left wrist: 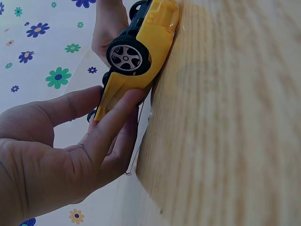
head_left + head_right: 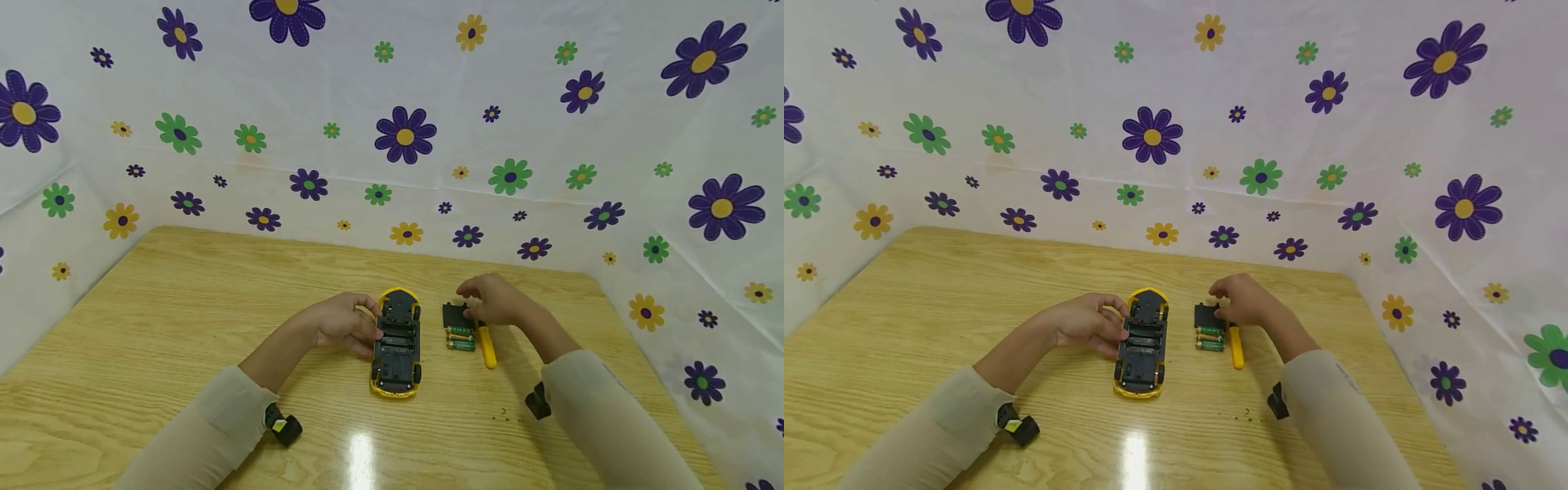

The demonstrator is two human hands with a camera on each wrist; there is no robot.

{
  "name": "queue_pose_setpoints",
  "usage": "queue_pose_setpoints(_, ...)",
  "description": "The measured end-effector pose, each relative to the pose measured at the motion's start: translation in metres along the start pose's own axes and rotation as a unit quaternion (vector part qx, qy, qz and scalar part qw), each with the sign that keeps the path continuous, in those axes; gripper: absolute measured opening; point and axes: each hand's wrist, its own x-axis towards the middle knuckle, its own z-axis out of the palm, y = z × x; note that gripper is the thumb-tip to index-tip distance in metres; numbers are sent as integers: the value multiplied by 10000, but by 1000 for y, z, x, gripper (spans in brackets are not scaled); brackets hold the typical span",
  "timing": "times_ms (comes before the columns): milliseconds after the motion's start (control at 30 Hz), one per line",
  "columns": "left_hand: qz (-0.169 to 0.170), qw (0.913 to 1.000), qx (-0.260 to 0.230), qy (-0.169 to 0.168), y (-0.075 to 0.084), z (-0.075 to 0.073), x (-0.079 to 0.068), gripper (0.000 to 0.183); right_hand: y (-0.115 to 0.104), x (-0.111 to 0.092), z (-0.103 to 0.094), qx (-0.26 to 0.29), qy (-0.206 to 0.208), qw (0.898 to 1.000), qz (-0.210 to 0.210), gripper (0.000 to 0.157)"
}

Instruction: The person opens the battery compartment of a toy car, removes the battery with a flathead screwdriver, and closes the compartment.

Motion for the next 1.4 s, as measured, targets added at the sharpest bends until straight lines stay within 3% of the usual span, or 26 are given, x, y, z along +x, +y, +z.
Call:
queue_pose_setpoints(333, 17, 10000, -8, -61, -1, -1, 2, 34, -1, 6, -3, -98, -277, 9995, 146, 40)
queue_pose_setpoints(767, 2, 10000, -46, -33, -1, -2, 2, 35, 1, 12, 0, -408, -379, 9984, -28, 30)
queue_pose_setpoints(1400, -46, 10000, -27, 42, -2, -2, 3, 34, -5, 3, -3, 23, 66, 9999, -132, 27)
